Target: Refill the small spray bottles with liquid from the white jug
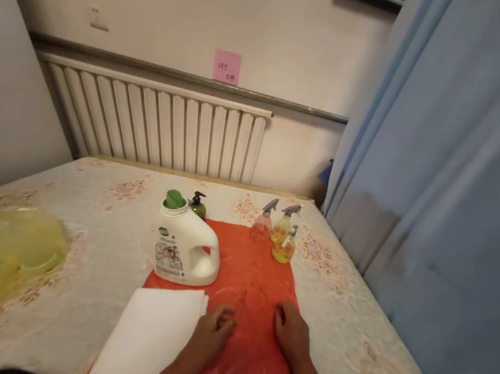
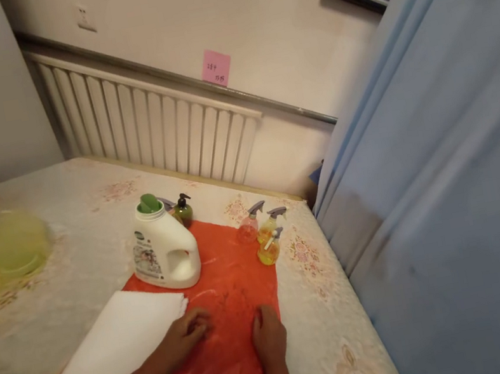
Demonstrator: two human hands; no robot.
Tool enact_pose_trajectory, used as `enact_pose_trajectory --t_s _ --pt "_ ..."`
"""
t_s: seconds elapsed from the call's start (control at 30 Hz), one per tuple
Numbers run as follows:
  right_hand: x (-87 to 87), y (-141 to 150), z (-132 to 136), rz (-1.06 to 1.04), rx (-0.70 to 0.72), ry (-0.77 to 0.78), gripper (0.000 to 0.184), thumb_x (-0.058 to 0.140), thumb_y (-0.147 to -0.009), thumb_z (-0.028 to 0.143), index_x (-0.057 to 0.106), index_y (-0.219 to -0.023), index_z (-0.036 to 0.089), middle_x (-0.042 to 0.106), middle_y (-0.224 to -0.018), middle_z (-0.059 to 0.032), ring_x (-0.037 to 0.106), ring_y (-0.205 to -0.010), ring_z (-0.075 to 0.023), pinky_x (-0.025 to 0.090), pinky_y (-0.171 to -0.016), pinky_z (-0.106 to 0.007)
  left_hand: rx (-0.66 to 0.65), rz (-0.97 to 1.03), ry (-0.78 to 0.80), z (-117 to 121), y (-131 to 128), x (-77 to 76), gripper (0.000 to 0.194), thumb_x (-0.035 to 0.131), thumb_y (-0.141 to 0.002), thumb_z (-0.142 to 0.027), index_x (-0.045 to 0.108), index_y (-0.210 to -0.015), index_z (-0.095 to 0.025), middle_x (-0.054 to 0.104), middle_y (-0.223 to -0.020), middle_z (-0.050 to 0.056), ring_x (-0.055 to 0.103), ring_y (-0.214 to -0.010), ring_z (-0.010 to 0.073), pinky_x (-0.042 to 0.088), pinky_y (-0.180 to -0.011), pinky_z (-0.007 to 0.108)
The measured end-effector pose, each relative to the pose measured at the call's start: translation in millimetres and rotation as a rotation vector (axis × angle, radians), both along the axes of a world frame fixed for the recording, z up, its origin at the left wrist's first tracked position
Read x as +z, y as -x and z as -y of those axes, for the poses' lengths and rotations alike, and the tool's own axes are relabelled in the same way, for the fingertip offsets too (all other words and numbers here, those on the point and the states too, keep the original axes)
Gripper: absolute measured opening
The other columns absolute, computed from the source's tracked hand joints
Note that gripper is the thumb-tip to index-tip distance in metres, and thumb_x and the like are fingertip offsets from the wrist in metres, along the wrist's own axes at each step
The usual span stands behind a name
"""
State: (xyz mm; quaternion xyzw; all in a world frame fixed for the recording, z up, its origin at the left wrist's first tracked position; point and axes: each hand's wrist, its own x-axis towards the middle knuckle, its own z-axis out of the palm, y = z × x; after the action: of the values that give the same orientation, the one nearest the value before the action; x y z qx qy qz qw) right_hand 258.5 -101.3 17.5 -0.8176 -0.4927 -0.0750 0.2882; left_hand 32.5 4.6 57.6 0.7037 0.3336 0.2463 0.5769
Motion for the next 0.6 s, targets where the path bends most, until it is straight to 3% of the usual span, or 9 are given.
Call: enact_pose_trajectory --t_s 0.2,0.37,0.47,0.6 --pt "-2.6 -3 1 -0.018 -0.013 0.007 0.023 0.045 -0.089 0.023 0.067 -0.094 0.021 0.071 -0.092 -0.0048 0.067 -0.083 -0.0194 0.046 -0.073 -0.027 0.088 -0.044 -0.024 18 61 -11.4 0.035 0.052 -0.080 -0.047 0.062 -0.099 -0.019 0.068 -0.076 0.001 0.065 -0.075 0.0206 0.051 -0.074 0.032" --pt "-5.1 -5 2 -0.021 -0.013 0.004 0.023 0.046 -0.088 0.023 0.068 -0.095 0.020 0.071 -0.093 -0.0055 0.067 -0.085 -0.0199 0.047 -0.075 -0.028 0.167 -0.086 -0.085 20 93 -14.0 0.035 0.052 -0.083 -0.045 0.062 -0.106 -0.020 0.072 -0.092 0.004 0.069 -0.090 0.0234 0.054 -0.082 0.033" --pt "-4.8 -4 3 -0.024 -0.015 0.001 0.025 0.045 -0.088 0.022 0.069 -0.096 0.020 0.072 -0.093 -0.0058 0.067 -0.087 -0.0198 0.047 -0.076 -0.028 0.225 -0.210 -0.330 17 109 -18.2 0.033 0.047 -0.087 -0.037 0.063 -0.110 -0.020 0.072 -0.104 0.008 0.068 -0.097 0.0243 0.054 -0.090 0.037" --pt "-4.1 -4 4 -0.026 -0.008 0.007 0.028 0.042 -0.088 0.022 0.069 -0.097 0.019 0.072 -0.096 -0.0070 0.067 -0.088 -0.0206 0.047 -0.076 -0.029 0.311 -0.332 -0.748 2 119 -29.9 0.035 0.044 -0.090 -0.029 0.063 -0.116 -0.016 0.065 -0.126 0.015 0.058 -0.121 0.0301 0.045 -0.107 0.048"
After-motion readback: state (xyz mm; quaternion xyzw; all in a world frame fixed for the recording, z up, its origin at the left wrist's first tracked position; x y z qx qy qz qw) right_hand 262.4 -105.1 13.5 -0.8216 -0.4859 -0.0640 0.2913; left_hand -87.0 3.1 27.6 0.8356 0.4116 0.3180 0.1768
